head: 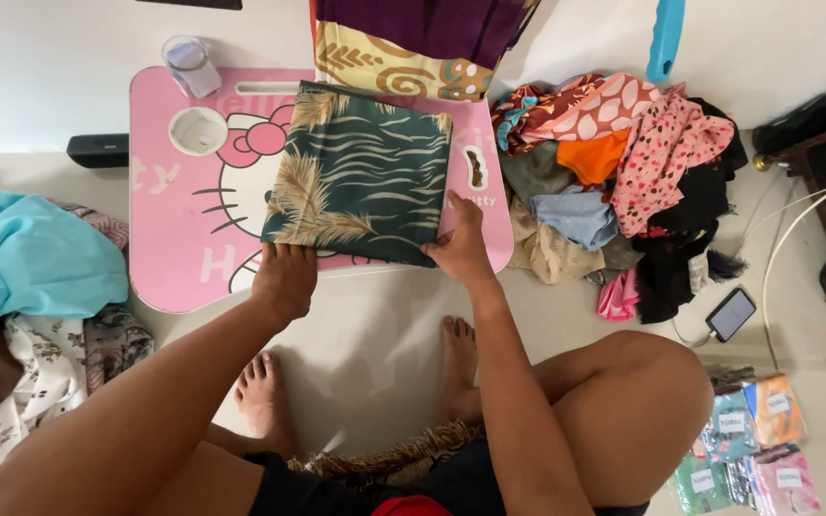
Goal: Folding a piece of patterned fabric and using a lint roller to clean its surface.
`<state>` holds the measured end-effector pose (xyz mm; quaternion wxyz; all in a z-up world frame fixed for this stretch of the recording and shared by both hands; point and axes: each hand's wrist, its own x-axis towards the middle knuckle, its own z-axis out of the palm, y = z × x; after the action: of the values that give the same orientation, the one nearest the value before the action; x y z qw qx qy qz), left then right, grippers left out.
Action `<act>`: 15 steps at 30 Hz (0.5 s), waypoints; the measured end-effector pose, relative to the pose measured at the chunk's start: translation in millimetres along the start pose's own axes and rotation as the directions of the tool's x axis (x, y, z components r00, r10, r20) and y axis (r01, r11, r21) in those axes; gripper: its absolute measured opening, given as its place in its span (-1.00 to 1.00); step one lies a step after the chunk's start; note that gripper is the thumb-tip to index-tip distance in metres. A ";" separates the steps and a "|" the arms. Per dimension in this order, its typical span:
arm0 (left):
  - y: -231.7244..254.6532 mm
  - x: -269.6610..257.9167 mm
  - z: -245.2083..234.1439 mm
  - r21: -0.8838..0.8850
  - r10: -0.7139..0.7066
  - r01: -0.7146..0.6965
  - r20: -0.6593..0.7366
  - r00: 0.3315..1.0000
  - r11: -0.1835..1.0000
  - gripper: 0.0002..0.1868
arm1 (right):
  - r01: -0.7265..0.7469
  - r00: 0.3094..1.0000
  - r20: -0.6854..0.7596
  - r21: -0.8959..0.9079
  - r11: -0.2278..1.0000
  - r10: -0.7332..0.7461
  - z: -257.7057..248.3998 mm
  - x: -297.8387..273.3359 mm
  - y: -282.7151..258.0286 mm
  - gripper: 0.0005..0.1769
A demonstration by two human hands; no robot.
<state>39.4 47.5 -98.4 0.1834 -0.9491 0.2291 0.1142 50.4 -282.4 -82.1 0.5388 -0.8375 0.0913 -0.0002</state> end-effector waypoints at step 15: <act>-3.2 -29.6 4.4 -0.039 0.016 -0.021 -0.130 0.991 0.999 -0.37 | 0.158 0.987 0.117 -0.742 0.652 -0.107 60.0 -7.3 -46.8 0.01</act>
<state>14.6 63.5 -92.5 0.1478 -0.9559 0.2470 0.0586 56.4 -208.3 -64.3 0.1482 -0.9886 0.0051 0.0243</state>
